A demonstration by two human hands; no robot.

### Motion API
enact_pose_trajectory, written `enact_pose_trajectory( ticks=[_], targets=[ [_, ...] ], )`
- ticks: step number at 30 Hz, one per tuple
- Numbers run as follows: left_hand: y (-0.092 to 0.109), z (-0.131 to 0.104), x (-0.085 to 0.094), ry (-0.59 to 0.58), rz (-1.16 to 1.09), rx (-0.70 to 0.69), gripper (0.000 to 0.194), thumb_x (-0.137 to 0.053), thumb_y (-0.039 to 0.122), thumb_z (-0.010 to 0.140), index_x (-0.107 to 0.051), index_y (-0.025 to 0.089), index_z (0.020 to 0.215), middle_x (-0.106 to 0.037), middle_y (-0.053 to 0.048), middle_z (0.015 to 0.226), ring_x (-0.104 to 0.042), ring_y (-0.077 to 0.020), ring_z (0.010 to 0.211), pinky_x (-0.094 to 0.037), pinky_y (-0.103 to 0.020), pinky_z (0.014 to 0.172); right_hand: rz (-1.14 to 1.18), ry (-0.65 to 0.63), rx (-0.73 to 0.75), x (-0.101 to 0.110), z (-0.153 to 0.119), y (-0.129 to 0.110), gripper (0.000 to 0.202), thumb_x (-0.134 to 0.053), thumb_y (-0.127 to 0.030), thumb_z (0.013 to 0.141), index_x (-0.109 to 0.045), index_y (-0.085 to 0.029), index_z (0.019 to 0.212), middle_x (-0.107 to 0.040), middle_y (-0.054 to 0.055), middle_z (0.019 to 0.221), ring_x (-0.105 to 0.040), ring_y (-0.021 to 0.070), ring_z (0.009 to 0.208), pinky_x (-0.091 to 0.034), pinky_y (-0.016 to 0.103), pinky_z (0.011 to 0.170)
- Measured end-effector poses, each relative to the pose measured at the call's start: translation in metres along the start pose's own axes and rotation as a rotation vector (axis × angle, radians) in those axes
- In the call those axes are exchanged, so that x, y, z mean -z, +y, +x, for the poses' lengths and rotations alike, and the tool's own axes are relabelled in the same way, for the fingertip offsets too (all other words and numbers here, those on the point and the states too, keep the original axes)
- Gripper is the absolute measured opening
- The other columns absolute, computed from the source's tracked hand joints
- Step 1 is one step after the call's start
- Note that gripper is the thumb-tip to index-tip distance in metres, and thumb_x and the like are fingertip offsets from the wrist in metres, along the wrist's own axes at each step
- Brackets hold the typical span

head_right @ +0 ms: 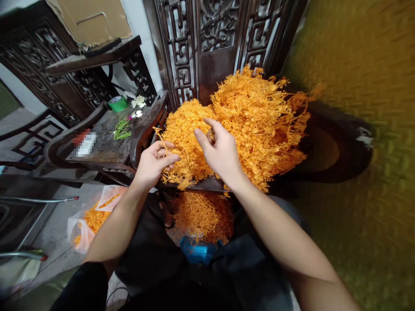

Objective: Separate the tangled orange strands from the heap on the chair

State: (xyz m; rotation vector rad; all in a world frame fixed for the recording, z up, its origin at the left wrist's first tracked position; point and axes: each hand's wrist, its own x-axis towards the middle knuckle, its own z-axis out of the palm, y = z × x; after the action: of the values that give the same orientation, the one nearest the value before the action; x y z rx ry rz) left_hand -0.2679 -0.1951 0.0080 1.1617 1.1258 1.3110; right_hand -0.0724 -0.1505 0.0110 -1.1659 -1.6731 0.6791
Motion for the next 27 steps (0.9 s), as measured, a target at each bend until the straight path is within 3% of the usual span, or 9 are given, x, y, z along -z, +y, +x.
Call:
enact_pose_trajectory(
  ticks=[1,4,8,10,13,15,19,24,27],
  targets=[
    [0.0,0.0,-0.001,-0.02,-0.003,0.005,0.046,-0.094,0.032,0.065,-0.062,0.017,0.094,-0.065,0.006,0.062,-0.056,-0.0064,0.047,-0.044,-0.019,0.049,0.03,0.002,0.069,-0.002,-0.005,-0.006,0.044,-0.063,-0.055,0.094,-0.07,-0.019,0.117,-0.065,0.004,0.08,-0.057,0.0194,0.074,-0.048,0.037,0.073],
    [0.002,-0.002,-0.005,-0.084,-0.044,0.029,0.047,-0.095,0.031,0.062,-0.057,0.018,0.087,-0.066,0.005,0.063,-0.058,-0.0073,0.051,-0.046,-0.02,0.053,0.156,-0.181,0.172,-0.01,-0.012,-0.014,0.035,-0.064,-0.055,0.094,-0.068,-0.021,0.09,-0.064,0.004,0.079,-0.057,0.0181,0.074,-0.049,0.035,0.073],
    [0.008,-0.002,-0.004,-0.12,-0.13,0.062,0.031,-0.083,0.038,0.08,-0.066,0.014,0.089,-0.078,-0.01,0.089,-0.067,-0.0117,0.067,-0.049,-0.022,0.058,0.406,-0.089,-0.055,-0.011,-0.009,-0.01,0.039,-0.056,-0.06,0.098,-0.055,-0.024,0.082,-0.051,-0.001,0.063,-0.049,0.0144,0.056,-0.044,0.032,0.056],
    [0.01,-0.001,-0.002,-0.086,-0.195,0.075,0.028,-0.077,0.039,0.086,-0.07,0.013,0.09,-0.078,-0.013,0.1,-0.071,-0.0156,0.077,-0.053,-0.026,0.064,0.508,-0.077,-0.12,-0.009,-0.008,-0.009,0.037,-0.061,-0.061,0.095,-0.056,-0.024,0.089,-0.058,0.001,0.072,-0.055,0.0148,0.059,-0.048,0.032,0.054],
    [0.009,0.002,-0.001,-0.02,-0.301,0.085,0.023,-0.075,0.036,0.088,-0.071,0.014,0.093,-0.078,-0.012,0.103,-0.075,-0.0219,0.094,-0.059,-0.034,0.08,0.574,-0.159,-0.068,-0.009,-0.013,-0.012,0.032,-0.067,-0.053,0.093,-0.061,-0.021,0.099,-0.068,0.009,0.107,-0.067,0.0183,0.078,-0.056,0.034,0.062],
    [0.008,0.003,-0.001,0.018,-0.353,0.071,0.02,-0.073,0.035,0.09,-0.071,0.015,0.095,-0.077,-0.012,0.104,-0.074,-0.024,0.104,-0.058,-0.038,0.09,0.505,-0.169,0.034,-0.011,-0.017,-0.014,0.025,-0.064,-0.044,0.097,-0.064,-0.02,0.104,-0.068,0.01,0.115,-0.068,0.02,0.088,-0.058,0.036,0.069],
    [0.007,0.005,-0.004,0.023,-0.409,-0.008,0.016,-0.065,0.034,0.096,-0.068,0.018,0.096,-0.075,-0.01,0.12,-0.07,-0.0246,0.118,-0.056,-0.04,0.098,0.195,-0.085,0.249,-0.016,-0.022,-0.016,0.021,-0.055,-0.032,0.103,-0.07,-0.02,0.112,-0.07,0.009,0.107,-0.065,0.0222,0.1,-0.052,0.041,0.091],
    [0.01,0.002,-0.015,0.025,-0.35,-0.107,0.027,-0.054,0.043,0.102,-0.059,0.02,0.087,-0.069,-0.008,0.135,-0.059,-0.0265,0.136,-0.054,-0.043,0.1,0.092,-0.283,0.336,-0.033,-0.025,-0.015,0.043,-0.073,-0.04,0.093,-0.067,-0.017,0.128,-0.069,0.01,0.108,-0.065,0.0244,0.099,-0.052,0.04,0.088],
    [0.009,0.0,-0.02,0.039,-0.283,-0.126,0.033,-0.05,0.047,0.103,-0.054,0.021,0.083,-0.068,-0.007,0.136,-0.058,-0.0272,0.137,-0.054,-0.044,0.099,0.129,-0.24,0.392,-0.041,-0.028,-0.015,0.025,-0.068,-0.035,0.097,-0.068,-0.018,0.116,-0.07,0.009,0.107,-0.065,0.0224,0.098,-0.051,0.039,0.088]
  ],
)
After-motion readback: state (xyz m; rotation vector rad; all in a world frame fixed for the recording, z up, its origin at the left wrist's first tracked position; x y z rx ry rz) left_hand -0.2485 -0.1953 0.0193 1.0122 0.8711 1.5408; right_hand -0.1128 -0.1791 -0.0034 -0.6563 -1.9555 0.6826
